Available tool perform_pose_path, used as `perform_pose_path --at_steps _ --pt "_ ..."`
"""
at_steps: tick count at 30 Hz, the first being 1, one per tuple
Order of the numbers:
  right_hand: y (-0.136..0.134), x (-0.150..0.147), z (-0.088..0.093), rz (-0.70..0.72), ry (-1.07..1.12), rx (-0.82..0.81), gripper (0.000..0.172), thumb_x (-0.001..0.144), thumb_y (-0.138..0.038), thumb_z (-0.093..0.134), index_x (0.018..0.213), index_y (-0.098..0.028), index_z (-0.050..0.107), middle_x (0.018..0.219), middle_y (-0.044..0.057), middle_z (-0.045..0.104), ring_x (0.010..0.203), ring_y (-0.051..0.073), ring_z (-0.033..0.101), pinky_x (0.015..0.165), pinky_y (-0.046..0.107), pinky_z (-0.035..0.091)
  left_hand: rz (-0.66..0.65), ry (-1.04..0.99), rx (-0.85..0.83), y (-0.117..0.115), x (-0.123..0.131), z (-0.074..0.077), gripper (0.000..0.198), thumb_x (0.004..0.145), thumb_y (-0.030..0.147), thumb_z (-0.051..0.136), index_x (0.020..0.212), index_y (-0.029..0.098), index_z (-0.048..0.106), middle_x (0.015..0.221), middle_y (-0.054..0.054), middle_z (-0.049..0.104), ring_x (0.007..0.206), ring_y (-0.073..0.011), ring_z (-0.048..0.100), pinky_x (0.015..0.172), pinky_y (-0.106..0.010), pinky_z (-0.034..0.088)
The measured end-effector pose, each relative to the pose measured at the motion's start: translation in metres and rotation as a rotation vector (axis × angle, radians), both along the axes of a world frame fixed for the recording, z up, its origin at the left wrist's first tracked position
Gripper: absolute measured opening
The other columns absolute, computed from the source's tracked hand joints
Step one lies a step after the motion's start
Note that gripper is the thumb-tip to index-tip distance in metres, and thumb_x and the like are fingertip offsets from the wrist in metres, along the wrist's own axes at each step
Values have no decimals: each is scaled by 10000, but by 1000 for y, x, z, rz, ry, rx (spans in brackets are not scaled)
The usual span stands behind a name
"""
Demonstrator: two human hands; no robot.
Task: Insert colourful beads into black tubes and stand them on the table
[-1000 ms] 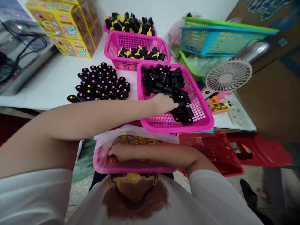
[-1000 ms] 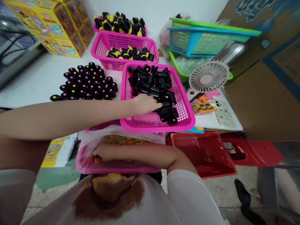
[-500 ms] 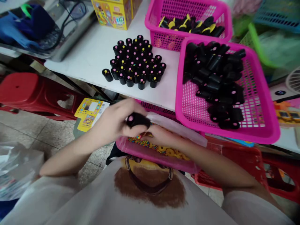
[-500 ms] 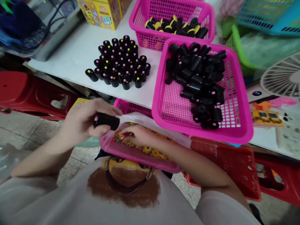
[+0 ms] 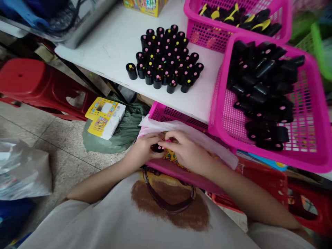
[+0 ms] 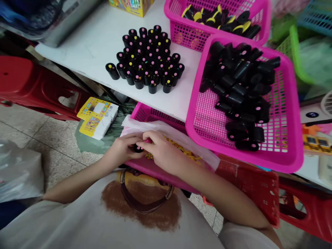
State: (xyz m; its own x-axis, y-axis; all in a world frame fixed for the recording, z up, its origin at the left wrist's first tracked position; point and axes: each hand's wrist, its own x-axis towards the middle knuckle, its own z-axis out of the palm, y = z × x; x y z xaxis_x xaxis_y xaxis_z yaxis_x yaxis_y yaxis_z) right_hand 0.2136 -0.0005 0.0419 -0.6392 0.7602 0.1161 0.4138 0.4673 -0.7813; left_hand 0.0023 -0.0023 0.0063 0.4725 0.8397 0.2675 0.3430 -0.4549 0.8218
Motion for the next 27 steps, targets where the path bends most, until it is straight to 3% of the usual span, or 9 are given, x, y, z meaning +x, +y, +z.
perform_pose_path --at_steps 4,7,10,13,16,20,23,27 --pt "-1 -4 11 -105 -36 -112 268 1055 -191 470 1139 -236 720 1048 68 677 1036 221 659 955 409 587 4 -5 -12 2 2 -5 77 859 144 757 919 180 723 988 -55 769 904 -182 737 817 -293 611" --pt "0 1 19 -74 -20 -5 339 1032 -126 444 1181 -231 730 1104 83 678 1091 227 654 990 413 577 16 14 -14 0 2 -7 133 862 198 785 988 184 744 1004 -62 772 920 -196 745 831 -317 625" --pt "0 13 23 -24 -47 111 431 980 -43 441 1264 -209 720 1194 103 673 1163 224 650 1026 399 567 25 40 4 -1 -4 1 200 878 264 806 1060 198 757 1074 -76 776 971 -201 755 879 -325 630" --pt "-3 20 16 -17 -194 88 492 933 5 450 1286 -207 718 1251 114 675 1185 229 656 1037 402 564 118 51 23 9 -21 15 284 895 349 812 1139 222 740 1085 -63 776 962 -186 756 875 -305 627" --pt "-2 14 1 6 -448 -8 518 889 41 466 1268 -195 729 1295 134 675 1150 248 677 1026 418 563 364 13 27 40 -45 26 609 846 481 853 1351 240 612 1063 -50 769 893 -178 749 813 -298 622" --pt "2 -10 -16 106 -801 -49 477 872 78 474 1216 -123 737 1233 178 694 1110 280 689 981 410 579 653 -12 113 106 -71 21 962 752 595 896 1503 249 405 991 0 778 811 -176 713 782 -349 586" --pt "1 -26 -21 162 -922 -18 447 903 64 469 1219 -107 734 1294 212 668 1135 303 686 918 387 606 718 53 146 149 -80 14 956 817 611 819 1531 218 320 971 43 785 793 -158 684 792 -377 528" --pt "-2 -37 -21 236 -929 -55 414 956 37 433 1200 -88 743 1296 218 662 1148 302 689 889 374 619 732 56 180 178 -83 16 853 866 539 738 1510 213 285 960 95 774 833 -126 670 815 -364 464"
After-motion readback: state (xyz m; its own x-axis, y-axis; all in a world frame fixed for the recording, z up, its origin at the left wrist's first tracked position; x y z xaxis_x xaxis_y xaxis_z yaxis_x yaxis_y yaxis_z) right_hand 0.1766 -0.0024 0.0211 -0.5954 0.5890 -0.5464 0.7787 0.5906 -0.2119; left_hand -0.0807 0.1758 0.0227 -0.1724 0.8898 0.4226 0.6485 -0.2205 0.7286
